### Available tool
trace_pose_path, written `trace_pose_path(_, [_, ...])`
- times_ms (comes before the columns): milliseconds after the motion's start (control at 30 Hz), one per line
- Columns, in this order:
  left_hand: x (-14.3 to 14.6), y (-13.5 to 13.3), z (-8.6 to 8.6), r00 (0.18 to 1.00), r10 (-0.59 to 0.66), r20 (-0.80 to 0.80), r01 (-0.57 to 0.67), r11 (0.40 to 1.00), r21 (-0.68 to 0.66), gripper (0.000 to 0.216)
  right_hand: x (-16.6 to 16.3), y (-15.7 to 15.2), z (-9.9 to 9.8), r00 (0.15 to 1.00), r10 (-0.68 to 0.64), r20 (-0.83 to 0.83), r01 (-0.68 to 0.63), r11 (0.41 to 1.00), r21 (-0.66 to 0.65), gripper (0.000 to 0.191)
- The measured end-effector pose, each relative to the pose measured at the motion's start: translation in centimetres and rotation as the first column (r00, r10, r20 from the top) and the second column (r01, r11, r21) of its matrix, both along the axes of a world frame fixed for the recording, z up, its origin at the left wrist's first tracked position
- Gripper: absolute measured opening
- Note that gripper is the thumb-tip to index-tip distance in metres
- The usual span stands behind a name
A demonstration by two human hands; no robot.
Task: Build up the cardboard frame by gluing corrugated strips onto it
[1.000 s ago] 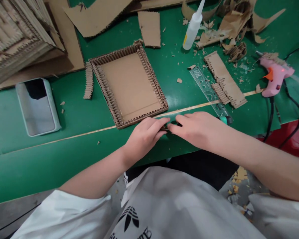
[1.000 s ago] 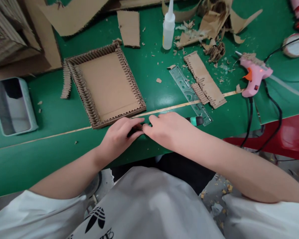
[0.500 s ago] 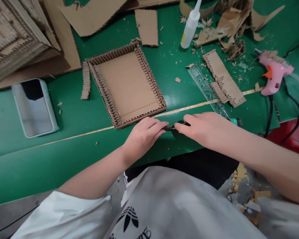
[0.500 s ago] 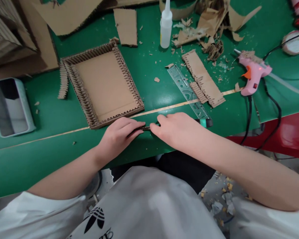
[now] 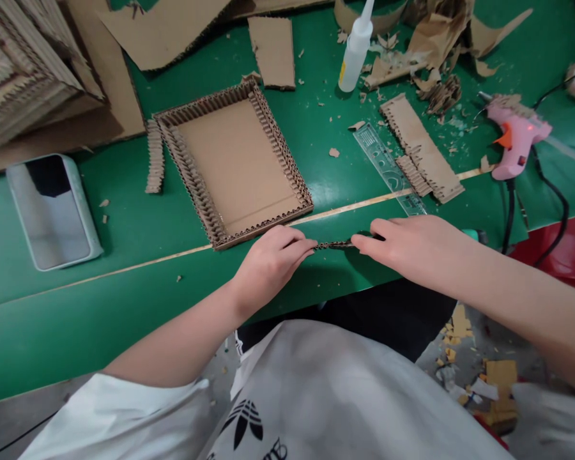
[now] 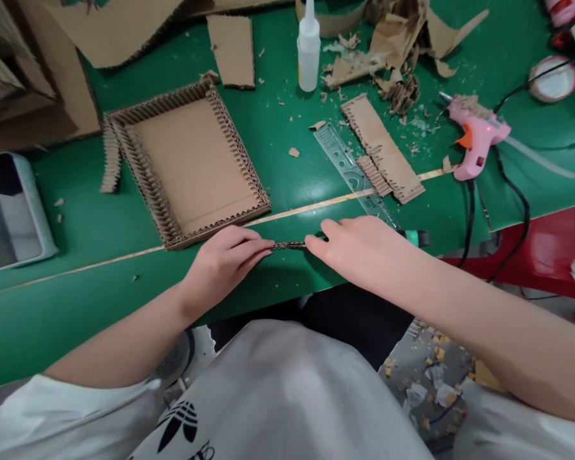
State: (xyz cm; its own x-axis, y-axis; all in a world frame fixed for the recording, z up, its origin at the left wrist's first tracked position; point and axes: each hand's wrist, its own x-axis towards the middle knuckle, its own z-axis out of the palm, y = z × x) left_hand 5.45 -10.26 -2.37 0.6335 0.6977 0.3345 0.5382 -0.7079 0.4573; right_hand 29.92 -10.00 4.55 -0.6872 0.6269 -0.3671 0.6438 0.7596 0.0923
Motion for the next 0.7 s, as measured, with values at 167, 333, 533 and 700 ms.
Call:
trace_pose_path(167, [0.1, 0.0, -0.1, 1.0, 0.013, -0.01, -0.013, 1.0, 0.02, 0.014, 1.4, -0.5, -0.3, 1.0, -0.012, 0.011, 0.012, 0.999, 0.038, 0.038])
trace_pose_path(333, [0.1, -0.1, -0.2, 1.0, 0.015, -0.014, -0.015, 0.999, 0.031, 0.014, 3.2, -1.1, -0.7, 0.998, -0.06, -0.028, 0.061, 0.997, 0.041, 0.039])
trace_pose_path(533, [0.1, 0.0, -0.1, 1.0, 0.012, -0.012, -0.012, 0.999, 0.039, 0.012, 4.7, -1.7, -0.7, 0.995, -0.074, -0.072, 0.079, 0.995, 0.062, 0.036])
trace_pose_path(700, [0.1, -0.1, -0.2, 1.0, 0.013, -0.009, -0.013, 0.999, 0.042, 0.012, 6.4, -2.2, -0.5, 0.994, -0.068, -0.083, 0.077, 0.991, 0.107, 0.042])
